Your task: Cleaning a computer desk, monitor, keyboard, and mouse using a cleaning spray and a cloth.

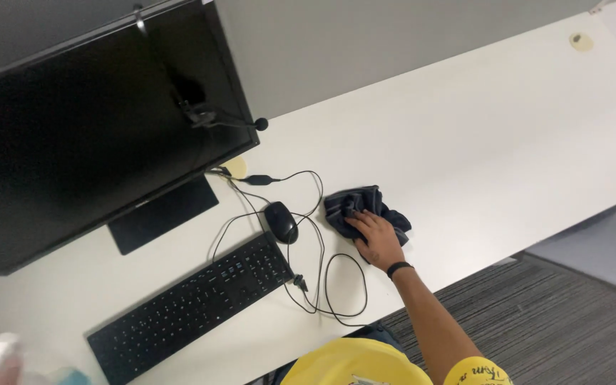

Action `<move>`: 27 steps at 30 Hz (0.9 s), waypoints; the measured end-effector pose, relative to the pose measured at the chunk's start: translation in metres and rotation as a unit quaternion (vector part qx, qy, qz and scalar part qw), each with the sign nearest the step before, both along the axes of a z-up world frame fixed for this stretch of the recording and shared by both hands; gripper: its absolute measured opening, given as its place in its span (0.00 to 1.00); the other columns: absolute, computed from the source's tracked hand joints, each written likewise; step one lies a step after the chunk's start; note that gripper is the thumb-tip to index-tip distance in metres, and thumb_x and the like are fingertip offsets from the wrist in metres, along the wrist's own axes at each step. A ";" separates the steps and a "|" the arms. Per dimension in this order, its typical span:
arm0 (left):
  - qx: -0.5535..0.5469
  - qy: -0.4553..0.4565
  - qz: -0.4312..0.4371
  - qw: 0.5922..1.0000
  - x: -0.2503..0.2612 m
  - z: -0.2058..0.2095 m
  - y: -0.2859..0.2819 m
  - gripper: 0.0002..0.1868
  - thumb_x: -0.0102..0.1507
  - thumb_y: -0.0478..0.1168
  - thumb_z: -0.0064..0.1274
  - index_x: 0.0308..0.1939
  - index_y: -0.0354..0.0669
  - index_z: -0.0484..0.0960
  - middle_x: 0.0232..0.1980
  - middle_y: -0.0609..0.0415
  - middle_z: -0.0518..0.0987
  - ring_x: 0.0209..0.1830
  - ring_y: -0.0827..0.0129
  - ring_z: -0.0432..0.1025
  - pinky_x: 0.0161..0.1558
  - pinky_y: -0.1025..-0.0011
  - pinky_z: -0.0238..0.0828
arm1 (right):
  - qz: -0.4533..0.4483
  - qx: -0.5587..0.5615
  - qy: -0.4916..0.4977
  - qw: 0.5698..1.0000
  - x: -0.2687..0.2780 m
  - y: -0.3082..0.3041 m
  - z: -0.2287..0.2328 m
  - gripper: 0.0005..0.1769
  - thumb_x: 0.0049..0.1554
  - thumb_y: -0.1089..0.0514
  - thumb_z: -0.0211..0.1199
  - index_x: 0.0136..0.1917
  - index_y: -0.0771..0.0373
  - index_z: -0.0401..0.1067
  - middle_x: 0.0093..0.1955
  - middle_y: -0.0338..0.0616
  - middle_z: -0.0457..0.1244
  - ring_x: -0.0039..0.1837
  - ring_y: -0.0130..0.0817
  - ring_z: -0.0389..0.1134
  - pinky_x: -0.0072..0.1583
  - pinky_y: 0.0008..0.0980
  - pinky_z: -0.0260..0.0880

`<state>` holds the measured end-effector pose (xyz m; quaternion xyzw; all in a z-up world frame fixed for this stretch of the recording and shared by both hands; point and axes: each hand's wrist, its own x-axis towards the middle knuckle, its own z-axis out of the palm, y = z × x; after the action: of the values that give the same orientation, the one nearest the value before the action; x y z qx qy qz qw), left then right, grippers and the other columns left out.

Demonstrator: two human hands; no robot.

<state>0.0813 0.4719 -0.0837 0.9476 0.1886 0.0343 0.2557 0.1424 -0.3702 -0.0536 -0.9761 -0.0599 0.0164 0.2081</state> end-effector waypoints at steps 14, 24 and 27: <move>-0.472 -0.006 -0.129 0.872 0.043 0.241 -0.557 0.18 0.62 0.41 0.48 0.43 0.28 0.85 0.39 0.39 0.86 0.41 0.58 0.79 0.50 0.64 0.72 | 0.080 -0.023 0.000 0.997 -0.008 -0.077 0.012 0.31 0.53 0.54 0.61 0.71 0.52 0.67 0.74 0.42 0.59 0.77 0.44 0.54 0.75 0.48 0.50; -0.469 0.112 -0.213 0.850 0.037 0.243 -0.703 0.14 0.62 0.43 0.53 0.38 0.35 0.86 0.33 0.53 0.80 0.32 0.72 0.68 0.34 0.74 0.63 | -0.173 -0.053 -0.058 0.982 -0.009 -0.290 -0.014 0.32 0.55 0.47 0.61 0.73 0.51 0.68 0.74 0.44 0.61 0.74 0.44 0.60 0.71 0.49 0.59; -0.417 0.077 -0.240 0.873 0.038 0.235 -0.732 0.12 0.62 0.41 0.53 0.35 0.35 0.85 0.30 0.54 0.81 0.28 0.74 0.70 0.33 0.74 0.65 | -0.202 -0.015 -0.050 0.978 -0.004 -0.317 -0.013 0.31 0.56 0.47 0.62 0.72 0.50 0.69 0.73 0.45 0.62 0.74 0.46 0.60 0.70 0.50 0.59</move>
<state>0.1190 -0.2605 0.1515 0.7686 -0.0288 -0.1830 0.6124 0.1382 -0.6874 -0.0669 -0.9708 0.1281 -0.0736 0.1890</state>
